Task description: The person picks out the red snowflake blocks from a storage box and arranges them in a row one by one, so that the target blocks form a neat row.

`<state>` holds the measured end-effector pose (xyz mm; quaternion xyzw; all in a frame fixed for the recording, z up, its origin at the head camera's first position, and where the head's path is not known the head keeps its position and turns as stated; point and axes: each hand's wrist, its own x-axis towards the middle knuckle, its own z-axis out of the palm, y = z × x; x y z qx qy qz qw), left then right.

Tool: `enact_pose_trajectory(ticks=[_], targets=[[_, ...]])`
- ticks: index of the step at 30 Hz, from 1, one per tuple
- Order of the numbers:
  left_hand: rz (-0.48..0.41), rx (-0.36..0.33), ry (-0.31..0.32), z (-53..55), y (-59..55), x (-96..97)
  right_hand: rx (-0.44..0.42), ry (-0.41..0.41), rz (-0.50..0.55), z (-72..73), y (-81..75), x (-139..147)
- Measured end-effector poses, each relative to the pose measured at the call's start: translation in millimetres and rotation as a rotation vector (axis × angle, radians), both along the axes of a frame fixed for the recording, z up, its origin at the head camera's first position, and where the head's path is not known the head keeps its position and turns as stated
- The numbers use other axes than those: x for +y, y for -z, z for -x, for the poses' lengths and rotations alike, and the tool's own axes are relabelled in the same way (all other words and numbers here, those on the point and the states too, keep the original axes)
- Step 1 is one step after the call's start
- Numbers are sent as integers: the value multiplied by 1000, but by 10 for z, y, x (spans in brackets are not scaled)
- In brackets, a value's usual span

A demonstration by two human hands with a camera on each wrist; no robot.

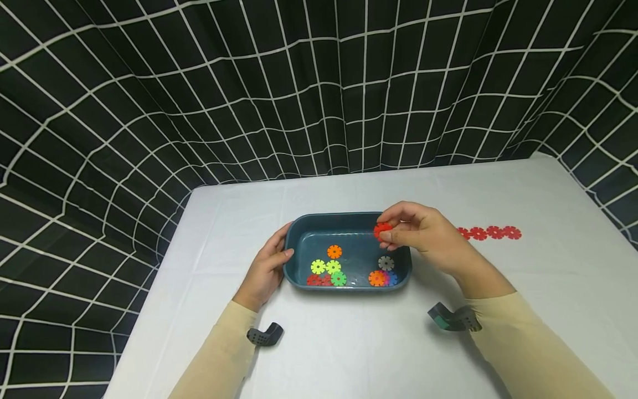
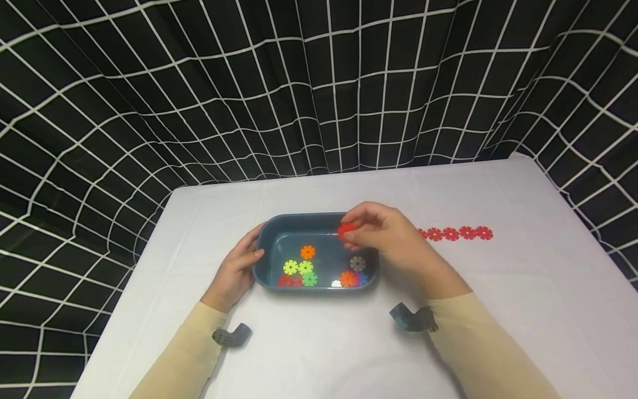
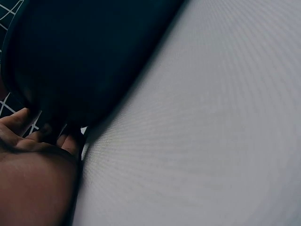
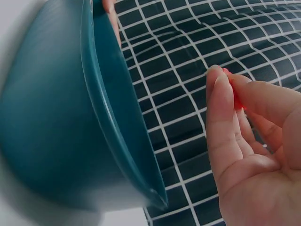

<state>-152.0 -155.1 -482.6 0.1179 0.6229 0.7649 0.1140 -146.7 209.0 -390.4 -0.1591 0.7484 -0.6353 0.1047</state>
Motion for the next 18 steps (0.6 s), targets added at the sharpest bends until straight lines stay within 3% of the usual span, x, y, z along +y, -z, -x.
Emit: enact_pose_trajectory(ticks=[18], targets=[[8, 1, -9, 1, 7, -1, -6, 226, -38, -64, 145, 661]])
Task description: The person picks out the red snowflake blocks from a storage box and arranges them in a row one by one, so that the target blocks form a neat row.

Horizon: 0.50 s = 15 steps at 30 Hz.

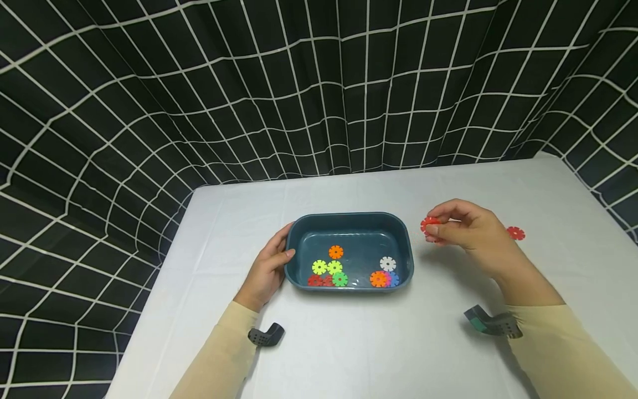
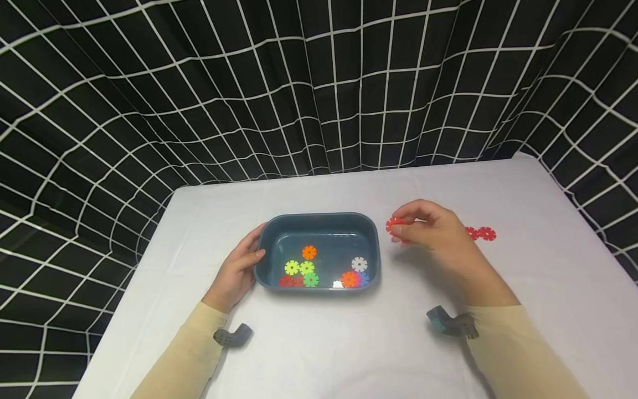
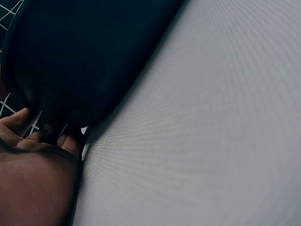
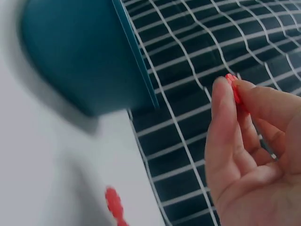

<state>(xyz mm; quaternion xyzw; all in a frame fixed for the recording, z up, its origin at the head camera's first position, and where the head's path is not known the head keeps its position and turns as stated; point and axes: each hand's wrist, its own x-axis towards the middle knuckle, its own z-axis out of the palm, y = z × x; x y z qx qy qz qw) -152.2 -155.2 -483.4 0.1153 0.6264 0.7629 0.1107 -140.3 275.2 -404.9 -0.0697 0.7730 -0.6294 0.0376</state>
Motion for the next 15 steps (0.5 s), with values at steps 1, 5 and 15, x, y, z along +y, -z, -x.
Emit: enact_pose_trajectory(ticks=[1, 5, 15], targets=[[2, 0, -2, -1, 1, 0, 4, 18, -3, 6, 13, 49], [5, 2, -2, -7, -2, 0, 6, 115, -71, 26, 52, 253], [6, 6, 3, -16, -22, 0, -57, 241, 153, 72, 65, 700]])
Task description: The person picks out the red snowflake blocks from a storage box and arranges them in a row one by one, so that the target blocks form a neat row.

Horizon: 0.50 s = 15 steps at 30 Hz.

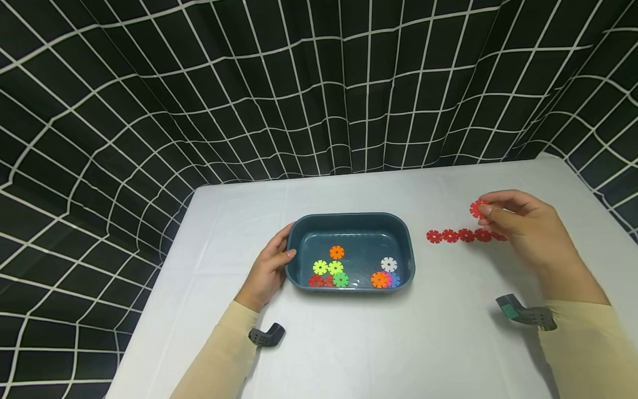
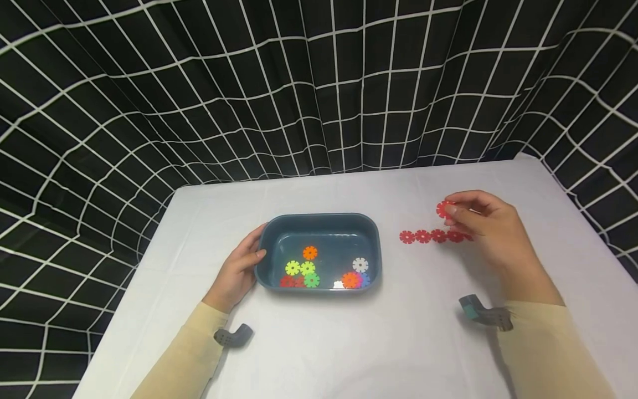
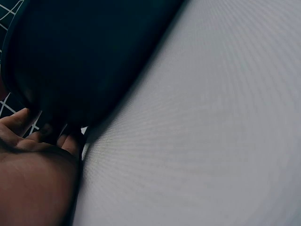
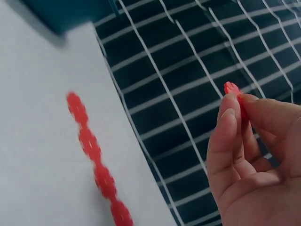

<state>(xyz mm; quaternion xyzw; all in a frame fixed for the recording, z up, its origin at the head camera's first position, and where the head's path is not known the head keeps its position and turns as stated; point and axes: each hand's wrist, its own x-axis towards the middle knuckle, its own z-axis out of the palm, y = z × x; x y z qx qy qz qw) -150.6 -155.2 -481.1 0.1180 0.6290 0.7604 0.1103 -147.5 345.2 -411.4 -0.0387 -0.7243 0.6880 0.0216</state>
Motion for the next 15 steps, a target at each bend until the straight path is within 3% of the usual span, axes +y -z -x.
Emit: enact_pose_trajectory(ticks=[7, 15], targets=[[-6, 2, 4, 5, -3, 1, -116, 117, -232, 24, 147, 336], [-1, 9, 2, 4, 0, 3, -153, 229, -292, 15, 382, 675]])
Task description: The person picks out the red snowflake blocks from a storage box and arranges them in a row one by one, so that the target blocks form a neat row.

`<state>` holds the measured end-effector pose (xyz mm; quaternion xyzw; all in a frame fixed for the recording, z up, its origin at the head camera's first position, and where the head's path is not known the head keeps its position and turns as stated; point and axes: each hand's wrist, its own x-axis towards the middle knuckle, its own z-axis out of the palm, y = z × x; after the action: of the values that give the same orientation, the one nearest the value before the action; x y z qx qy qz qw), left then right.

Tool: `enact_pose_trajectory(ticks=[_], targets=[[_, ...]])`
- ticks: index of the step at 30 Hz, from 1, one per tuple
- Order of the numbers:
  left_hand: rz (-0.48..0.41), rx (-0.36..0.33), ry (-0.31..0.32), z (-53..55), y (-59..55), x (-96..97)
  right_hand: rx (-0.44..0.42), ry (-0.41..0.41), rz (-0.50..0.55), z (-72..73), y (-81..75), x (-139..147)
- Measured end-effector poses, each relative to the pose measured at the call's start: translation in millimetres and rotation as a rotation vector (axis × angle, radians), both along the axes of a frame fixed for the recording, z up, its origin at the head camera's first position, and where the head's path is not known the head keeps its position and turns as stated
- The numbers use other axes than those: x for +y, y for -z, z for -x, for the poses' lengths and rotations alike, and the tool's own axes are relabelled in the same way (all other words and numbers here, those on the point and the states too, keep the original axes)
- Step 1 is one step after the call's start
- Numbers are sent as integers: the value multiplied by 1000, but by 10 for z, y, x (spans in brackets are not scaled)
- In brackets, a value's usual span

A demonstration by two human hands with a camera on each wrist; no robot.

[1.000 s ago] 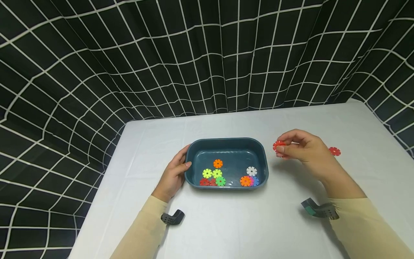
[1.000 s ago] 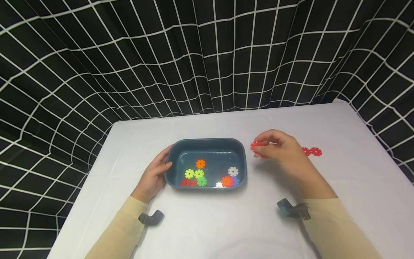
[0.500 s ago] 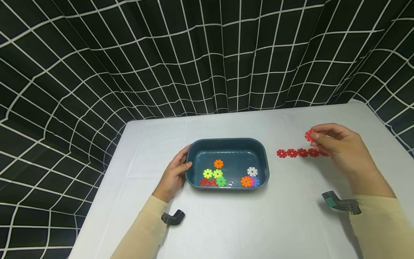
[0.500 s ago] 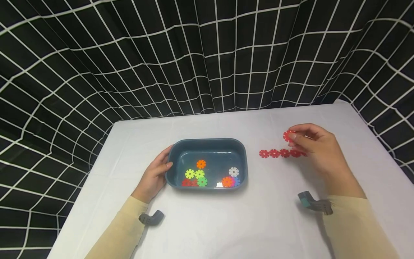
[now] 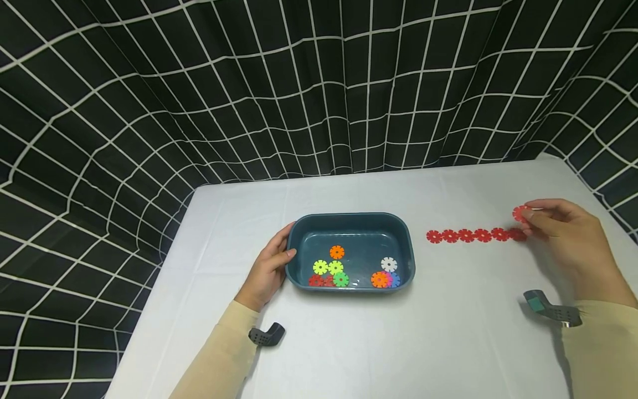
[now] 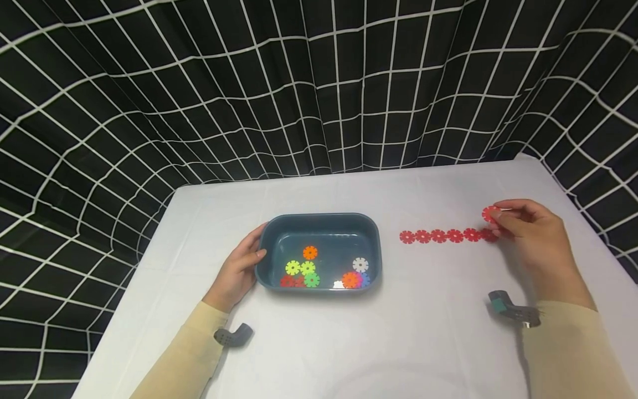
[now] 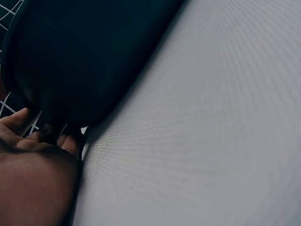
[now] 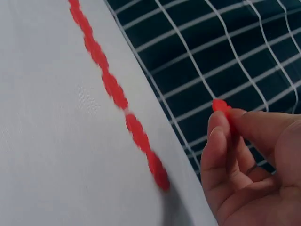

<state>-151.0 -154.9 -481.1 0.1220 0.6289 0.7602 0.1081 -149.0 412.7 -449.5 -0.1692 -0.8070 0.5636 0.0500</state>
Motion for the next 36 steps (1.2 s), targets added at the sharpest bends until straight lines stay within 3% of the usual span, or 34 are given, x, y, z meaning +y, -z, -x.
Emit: enact_pose_trajectory(ticks=[7, 14, 22, 29, 36], targets=[[-7, -5, 4, 13, 16, -4, -26, 90, 5, -19, 163, 243], [-7, 2, 5, 25, 38, -12, -173, 166, -182, -7, 276, 363], [-5, -4, -3, 18, 31, -10, -265, 91, -281, -5, 298, 378], [-4, 1, 5, 16, 27, -11, -251, 38, -352, -20, 288, 344], [-6, 11, 10, 17, 12, -8, -263, 38, -385, 20, 312, 306]])
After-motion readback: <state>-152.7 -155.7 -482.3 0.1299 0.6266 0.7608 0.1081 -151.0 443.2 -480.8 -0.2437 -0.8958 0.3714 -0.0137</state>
